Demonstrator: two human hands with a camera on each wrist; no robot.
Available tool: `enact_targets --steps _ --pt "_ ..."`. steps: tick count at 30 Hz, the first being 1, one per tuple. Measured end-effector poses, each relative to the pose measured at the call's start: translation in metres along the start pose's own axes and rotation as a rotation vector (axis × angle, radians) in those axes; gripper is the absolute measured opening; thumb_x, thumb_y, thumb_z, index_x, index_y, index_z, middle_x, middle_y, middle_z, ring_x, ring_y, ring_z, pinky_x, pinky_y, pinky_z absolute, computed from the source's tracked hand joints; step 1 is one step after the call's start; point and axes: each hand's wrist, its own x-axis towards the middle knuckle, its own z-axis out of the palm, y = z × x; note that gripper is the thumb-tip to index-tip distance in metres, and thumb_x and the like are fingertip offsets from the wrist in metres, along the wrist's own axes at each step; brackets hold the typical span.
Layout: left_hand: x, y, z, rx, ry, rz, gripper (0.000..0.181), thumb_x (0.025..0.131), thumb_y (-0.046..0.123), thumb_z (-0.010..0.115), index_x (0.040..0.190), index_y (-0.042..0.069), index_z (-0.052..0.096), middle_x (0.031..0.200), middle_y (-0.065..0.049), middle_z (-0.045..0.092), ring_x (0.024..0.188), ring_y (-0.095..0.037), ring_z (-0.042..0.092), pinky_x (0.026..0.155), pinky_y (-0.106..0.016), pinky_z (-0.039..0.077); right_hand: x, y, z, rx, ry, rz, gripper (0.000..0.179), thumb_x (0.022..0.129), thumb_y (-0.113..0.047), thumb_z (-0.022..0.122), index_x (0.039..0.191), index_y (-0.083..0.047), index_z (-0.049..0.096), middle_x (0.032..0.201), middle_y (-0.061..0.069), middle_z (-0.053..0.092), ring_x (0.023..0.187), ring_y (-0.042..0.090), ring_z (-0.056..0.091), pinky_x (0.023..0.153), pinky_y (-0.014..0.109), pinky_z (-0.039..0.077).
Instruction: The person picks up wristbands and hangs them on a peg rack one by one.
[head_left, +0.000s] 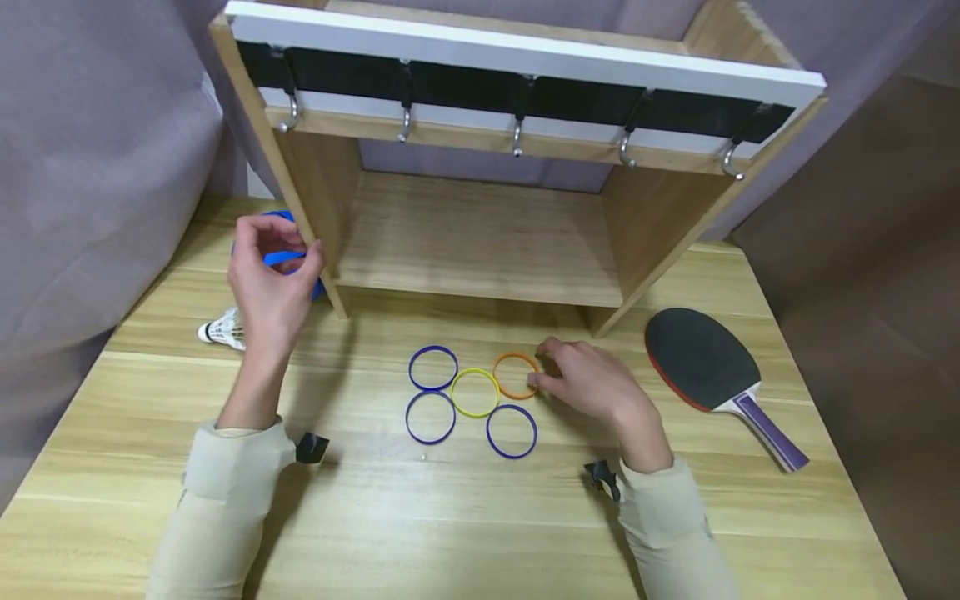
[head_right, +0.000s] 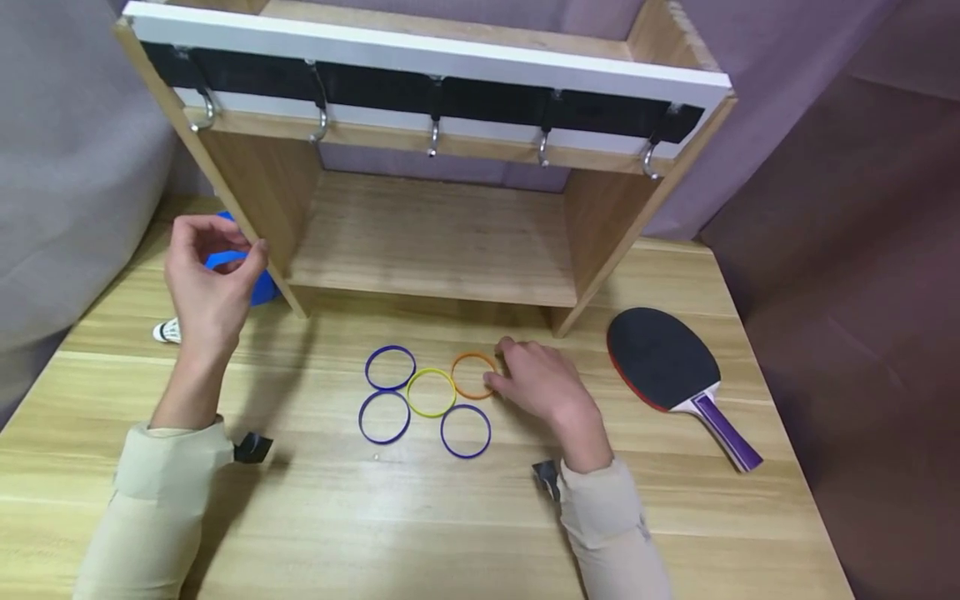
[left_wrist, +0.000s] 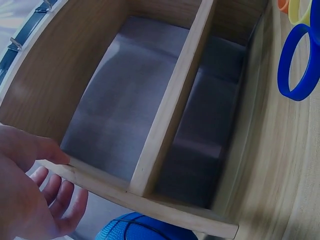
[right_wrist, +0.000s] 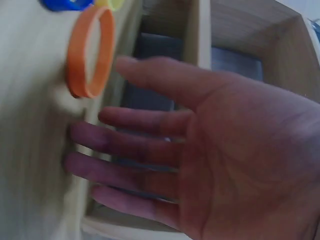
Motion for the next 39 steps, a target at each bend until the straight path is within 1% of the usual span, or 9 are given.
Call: enact_targets --steps 5,9,11,14,18,22,26,33,39 --pt "0.0 0.0 0.0 0.0 0.006 0.004 0.028 0.082 -0.003 0.07 0.103 -0.009 0.054 0.09 -0.012 0.06 0.08 -0.019 0.061 0.069 -0.017 0.052 0.009 0.0 0.009 -0.065 0.083 0.018 0.029 0.09 -0.033 0.071 0.108 -0.009 0.067 0.088 0.0 0.066 0.08 0.02 0.061 0.066 0.042 0.05" --pt "0.0 0.001 0.0 0.006 0.001 0.002 0.028 0.082 -0.002 0.07 0.103 -0.009 0.053 0.09 -0.012 0.06 0.08 -0.018 0.061 0.07 -0.018 0.052 0.013 0.001 0.013 -0.066 0.1 0.013 0.011 0.09 -0.023 0.072 0.095 -0.014 0.068 0.081 -0.004 0.063 0.075 0.017 0.059 0.063 0.04 0.049" --pt "0.0 0.002 0.0 0.008 -0.001 0.0 0.028 0.082 -0.002 0.07 0.103 -0.009 0.053 0.091 -0.012 0.06 0.08 -0.018 0.062 0.07 -0.018 0.052 0.014 0.002 0.012 -0.057 0.1 0.013 0.006 0.09 -0.02 0.072 0.091 -0.016 0.067 0.079 -0.006 0.062 0.074 0.017 0.059 0.063 0.039 0.048" --pt "0.0 0.002 0.0 0.01 -0.001 0.0 0.028 0.082 -0.002 0.07 0.103 -0.009 0.054 0.091 -0.012 0.06 0.081 -0.018 0.062 0.07 -0.018 0.052 0.013 0.004 0.01 -0.023 0.103 0.023 0.004 0.09 -0.018 0.071 0.09 -0.016 0.068 0.078 -0.006 0.062 0.074 0.016 0.058 0.063 0.039 0.048" --pt "0.0 0.001 0.0 0.008 -0.001 0.002 0.028 0.082 -0.002 0.07 0.103 -0.009 0.054 0.09 -0.012 0.061 0.08 -0.019 0.062 0.069 -0.018 0.052 0.011 0.006 0.007 0.069 0.121 0.022 0.004 0.089 -0.016 0.072 0.091 -0.013 0.069 0.079 -0.006 0.064 0.075 0.015 0.06 0.066 0.038 0.049" --pt "0.0 0.001 0.0 0.004 -0.003 0.001 0.028 0.082 -0.002 0.07 0.103 -0.009 0.053 0.09 -0.012 0.06 0.08 -0.019 0.061 0.069 -0.017 0.052 0.008 0.007 0.003 0.159 0.147 -0.011 0.006 0.088 -0.015 0.074 0.091 -0.012 0.07 0.078 -0.006 0.067 0.07 0.01 0.062 0.067 0.035 0.051" --pt "0.0 0.002 -0.001 0.002 -0.003 0.0 0.028 0.082 -0.002 0.07 0.103 -0.01 0.053 0.091 -0.012 0.06 0.081 -0.019 0.062 0.069 -0.017 0.052 0.007 0.007 -0.001 0.214 0.166 -0.048 0.008 0.086 -0.016 0.077 0.09 -0.013 0.071 0.077 -0.007 0.067 0.066 0.007 0.062 0.062 0.032 0.051" --pt "0.0 0.001 -0.001 0.003 -0.002 0.001 0.028 0.082 -0.002 0.07 0.103 -0.009 0.054 0.091 -0.014 0.061 0.081 -0.019 0.062 0.069 -0.018 0.052 0.003 0.005 -0.006 0.327 0.178 -0.113 0.015 0.085 -0.014 0.078 0.099 -0.01 0.075 0.085 -0.005 0.071 0.072 0.011 0.066 0.062 0.03 0.055" --pt "0.0 0.001 -0.001 -0.002 -0.007 -0.004 0.027 0.083 -0.003 0.07 0.103 -0.008 0.054 0.091 -0.013 0.061 0.082 -0.02 0.062 0.07 -0.019 0.052 0.0 0.004 -0.01 0.369 0.153 -0.122 0.014 0.085 -0.013 0.077 0.098 -0.009 0.077 0.082 -0.005 0.071 0.067 0.016 0.067 0.054 0.028 0.052"
